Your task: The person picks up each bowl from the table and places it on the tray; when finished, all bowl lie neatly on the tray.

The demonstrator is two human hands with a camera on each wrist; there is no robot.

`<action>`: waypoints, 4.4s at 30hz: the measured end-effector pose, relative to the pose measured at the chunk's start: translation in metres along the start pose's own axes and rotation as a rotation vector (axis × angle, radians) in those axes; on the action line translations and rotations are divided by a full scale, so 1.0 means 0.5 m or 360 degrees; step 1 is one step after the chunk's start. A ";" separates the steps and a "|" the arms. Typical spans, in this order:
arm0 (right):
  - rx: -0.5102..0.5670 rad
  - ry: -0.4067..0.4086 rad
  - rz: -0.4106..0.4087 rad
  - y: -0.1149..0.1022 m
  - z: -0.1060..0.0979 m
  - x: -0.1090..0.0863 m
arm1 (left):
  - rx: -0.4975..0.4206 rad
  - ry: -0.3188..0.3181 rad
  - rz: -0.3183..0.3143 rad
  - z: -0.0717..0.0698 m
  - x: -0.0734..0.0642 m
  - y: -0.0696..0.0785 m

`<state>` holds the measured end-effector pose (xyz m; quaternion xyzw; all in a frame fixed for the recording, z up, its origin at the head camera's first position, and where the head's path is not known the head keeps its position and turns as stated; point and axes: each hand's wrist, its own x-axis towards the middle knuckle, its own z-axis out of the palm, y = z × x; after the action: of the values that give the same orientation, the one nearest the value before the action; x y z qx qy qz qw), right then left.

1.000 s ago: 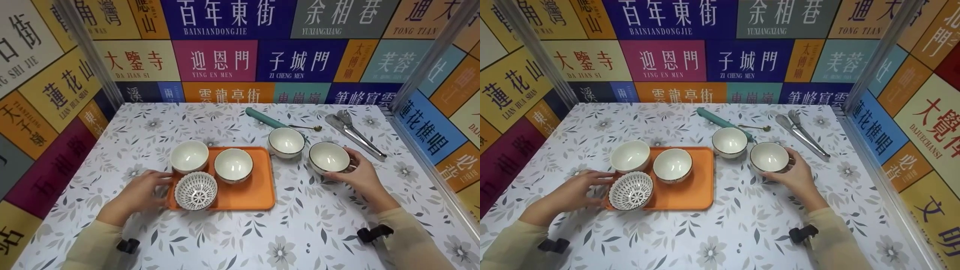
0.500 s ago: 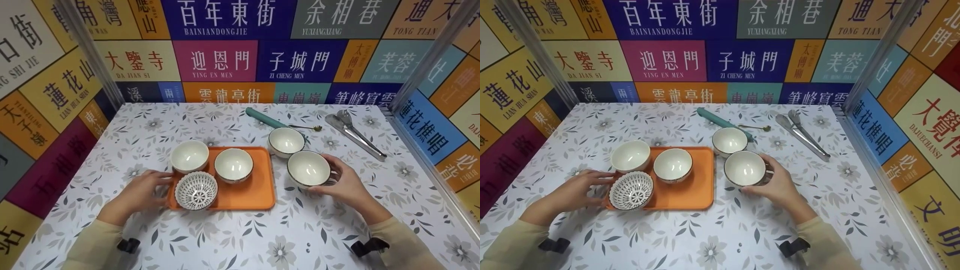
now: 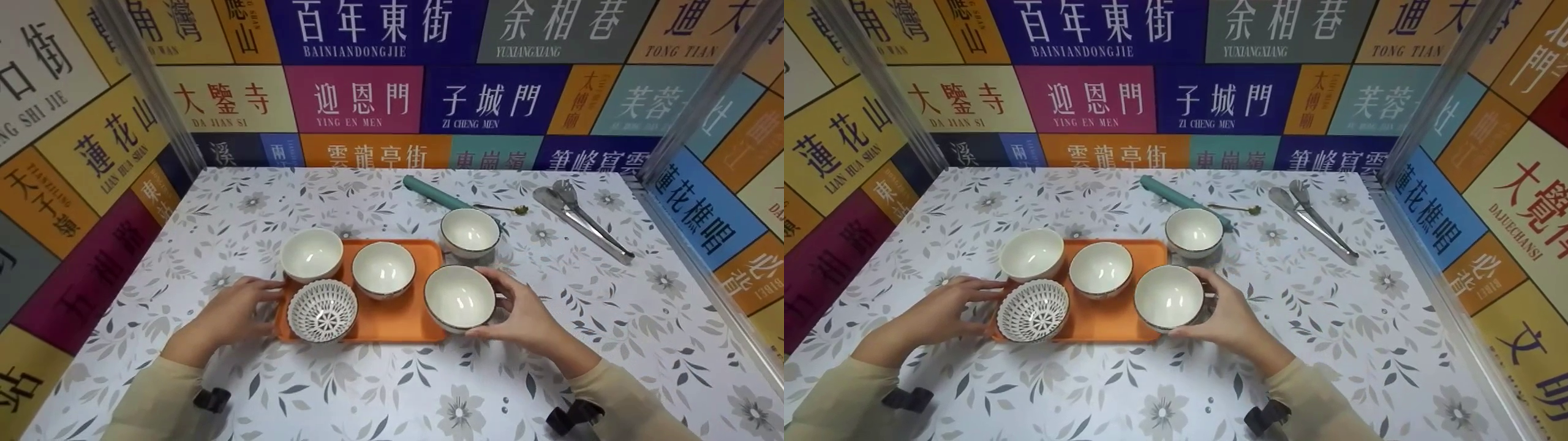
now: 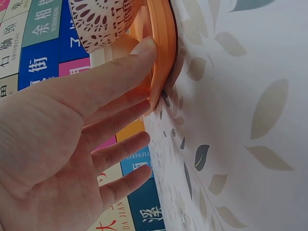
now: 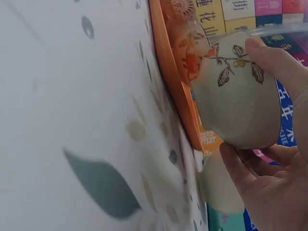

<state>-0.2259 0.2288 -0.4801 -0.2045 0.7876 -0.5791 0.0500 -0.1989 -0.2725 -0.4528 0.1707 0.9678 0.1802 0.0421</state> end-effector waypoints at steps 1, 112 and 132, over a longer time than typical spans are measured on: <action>0.0018 -0.0021 -0.0002 0.000 0.006 0.001 | -0.0005 -0.0005 -0.0010 0.001 0.000 0.000; -0.0492 0.0267 0.0392 0.087 -0.102 0.228 | -0.0028 -0.0048 -0.0107 0.000 0.003 0.003; -0.0373 0.0225 0.0160 0.048 -0.067 0.217 | 0.0016 -0.0040 -0.0082 -0.001 0.002 0.004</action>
<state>-0.3417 0.2231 -0.4745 -0.1280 0.8606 -0.4929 -0.0010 -0.1994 -0.2707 -0.4517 0.1484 0.9721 0.1720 0.0581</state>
